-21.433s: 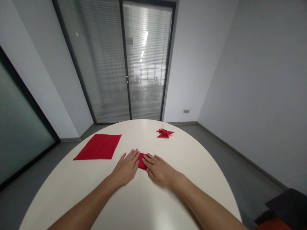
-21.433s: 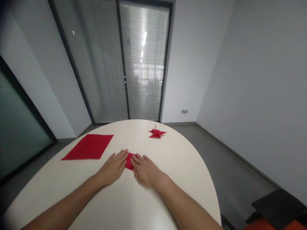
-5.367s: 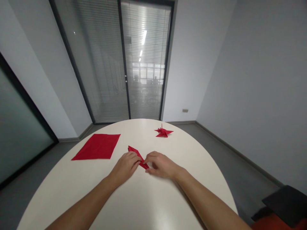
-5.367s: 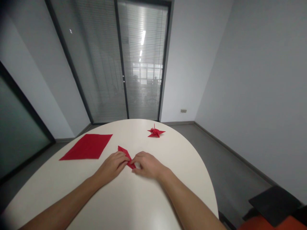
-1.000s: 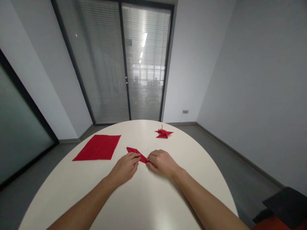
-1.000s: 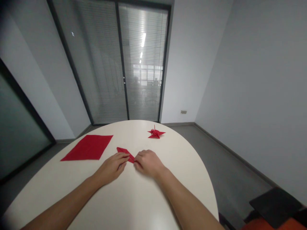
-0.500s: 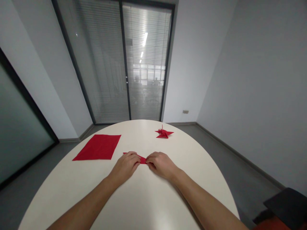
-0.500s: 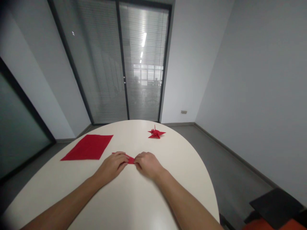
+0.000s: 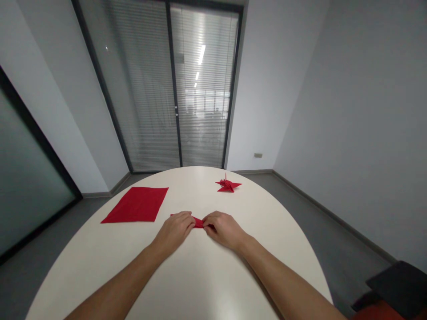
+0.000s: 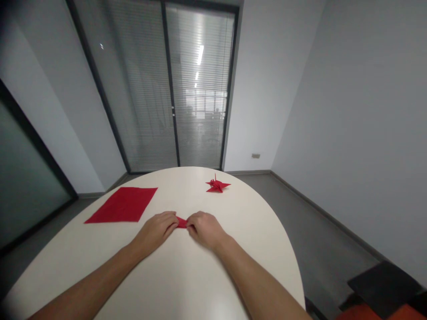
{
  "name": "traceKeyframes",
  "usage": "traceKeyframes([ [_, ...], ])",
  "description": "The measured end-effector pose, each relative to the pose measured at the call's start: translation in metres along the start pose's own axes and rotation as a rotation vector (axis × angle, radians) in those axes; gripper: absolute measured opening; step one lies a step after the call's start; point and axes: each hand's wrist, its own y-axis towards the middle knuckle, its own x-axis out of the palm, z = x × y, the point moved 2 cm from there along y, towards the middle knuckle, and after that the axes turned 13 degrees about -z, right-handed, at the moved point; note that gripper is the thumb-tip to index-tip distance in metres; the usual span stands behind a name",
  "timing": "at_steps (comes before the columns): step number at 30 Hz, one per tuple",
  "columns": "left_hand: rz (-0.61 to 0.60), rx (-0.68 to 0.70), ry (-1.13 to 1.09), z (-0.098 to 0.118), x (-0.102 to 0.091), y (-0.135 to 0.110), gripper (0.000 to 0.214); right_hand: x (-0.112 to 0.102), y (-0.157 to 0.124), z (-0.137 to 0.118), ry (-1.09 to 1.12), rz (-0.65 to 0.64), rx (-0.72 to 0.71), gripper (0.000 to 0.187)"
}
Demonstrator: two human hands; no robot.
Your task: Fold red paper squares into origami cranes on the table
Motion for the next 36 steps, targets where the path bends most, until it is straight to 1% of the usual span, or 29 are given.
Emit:
traceKeyframes([
  [6,-0.064,-0.02,-0.042,0.0032,-0.0014,0.0003,0.023,0.0011,-0.0002,-0.0013,0.05,0.027,0.041,0.022],
  [10,-0.021,-0.012,-0.076,0.0021,-0.0004,0.0008,0.024,0.0013,-0.0004,-0.0025,0.056,0.04,0.08,0.017],
  [15,-0.038,-0.021,-0.108,0.0013,0.0001,0.0019,0.021,0.0015,-0.0009,-0.0027,0.044,0.035,0.111,0.019],
  [21,-0.024,-0.001,-0.086,0.0043,-0.0031,0.0012,0.025,0.0025,0.0001,-0.0022,0.073,0.033,0.073,0.017],
  [24,-0.032,-0.007,-0.064,0.0039,-0.0023,0.0011,0.025,0.0028,0.0009,-0.0013,0.104,0.046,0.059,0.018],
  [27,-0.011,0.018,-0.052,0.0033,-0.0013,0.0017,0.025,0.0037,0.0019,-0.0006,0.135,0.059,0.033,0.019],
  [30,0.007,0.048,-0.065,0.0028,-0.001,0.0025,0.025,0.0052,0.0032,-0.0001,0.166,0.066,0.015,0.019],
  [36,0.01,0.043,-0.093,0.0014,-0.0009,0.0018,0.023,0.0075,0.0055,0.001,0.197,0.083,0.007,0.019],
])
